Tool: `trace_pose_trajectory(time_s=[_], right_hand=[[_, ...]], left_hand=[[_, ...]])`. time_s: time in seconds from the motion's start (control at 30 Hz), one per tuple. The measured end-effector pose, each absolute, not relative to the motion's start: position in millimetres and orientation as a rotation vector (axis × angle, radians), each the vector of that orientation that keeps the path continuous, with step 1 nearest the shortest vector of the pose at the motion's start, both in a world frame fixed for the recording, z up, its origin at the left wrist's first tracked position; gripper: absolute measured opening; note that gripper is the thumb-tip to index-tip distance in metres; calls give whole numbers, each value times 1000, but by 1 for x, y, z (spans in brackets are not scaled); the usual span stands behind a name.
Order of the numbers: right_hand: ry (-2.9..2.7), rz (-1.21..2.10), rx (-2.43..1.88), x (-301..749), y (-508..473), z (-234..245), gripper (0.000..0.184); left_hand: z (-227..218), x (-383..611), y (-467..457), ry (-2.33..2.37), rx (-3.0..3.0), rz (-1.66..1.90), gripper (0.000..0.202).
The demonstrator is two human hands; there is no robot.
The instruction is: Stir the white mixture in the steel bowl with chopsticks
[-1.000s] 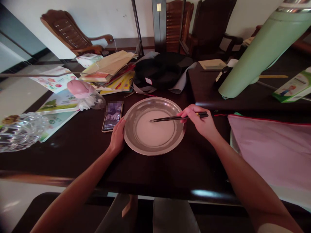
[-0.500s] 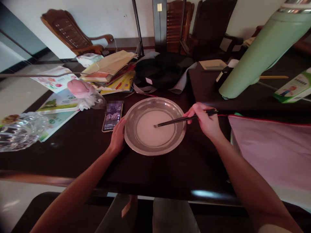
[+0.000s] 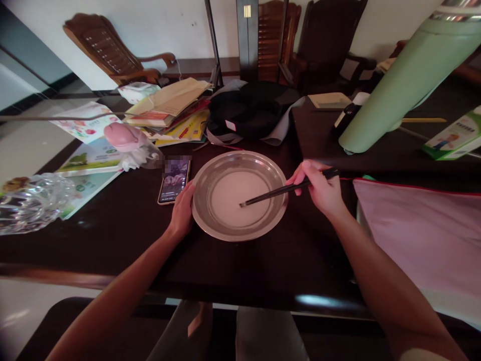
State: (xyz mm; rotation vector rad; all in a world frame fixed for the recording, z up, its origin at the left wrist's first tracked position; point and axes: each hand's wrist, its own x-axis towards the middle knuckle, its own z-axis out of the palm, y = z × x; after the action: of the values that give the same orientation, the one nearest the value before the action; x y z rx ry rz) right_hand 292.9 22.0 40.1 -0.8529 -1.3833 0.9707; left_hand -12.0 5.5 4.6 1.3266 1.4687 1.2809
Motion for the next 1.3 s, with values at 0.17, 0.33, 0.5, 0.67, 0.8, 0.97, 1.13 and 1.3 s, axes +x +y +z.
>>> trace_pose_trajectory(time_s=[0.17,0.33,0.5,0.67,0.8,0.97,1.13,1.3], right_hand=[[-1590,1001,-959,287,16,41,29],[-1425,815,-927,293,22,42,33],[-1575,954,-890,289,17,40,36],[-1681,822,-1021,289,16,43,28],[-1483,801,-947,296,21,42,37],[-1700,933,-936,289,16,41,30],[-1633,765,-1029,288,18,44,29],[-1515,853,-919,292,18,39,37]], left_hand=[[4,-12,6,1484,1324,1298,41],[4,-12,5,1462,1340,1281,41],[5,-12,5,1469,1369,1277,41],[8,-11,5,1488,1368,1276,40],[8,-10,4,1486,1364,1264,40],[4,-12,5,1465,1350,1277,39],[3,-13,5,1472,1342,1272,40],[7,-12,5,1453,1369,1262,41]])
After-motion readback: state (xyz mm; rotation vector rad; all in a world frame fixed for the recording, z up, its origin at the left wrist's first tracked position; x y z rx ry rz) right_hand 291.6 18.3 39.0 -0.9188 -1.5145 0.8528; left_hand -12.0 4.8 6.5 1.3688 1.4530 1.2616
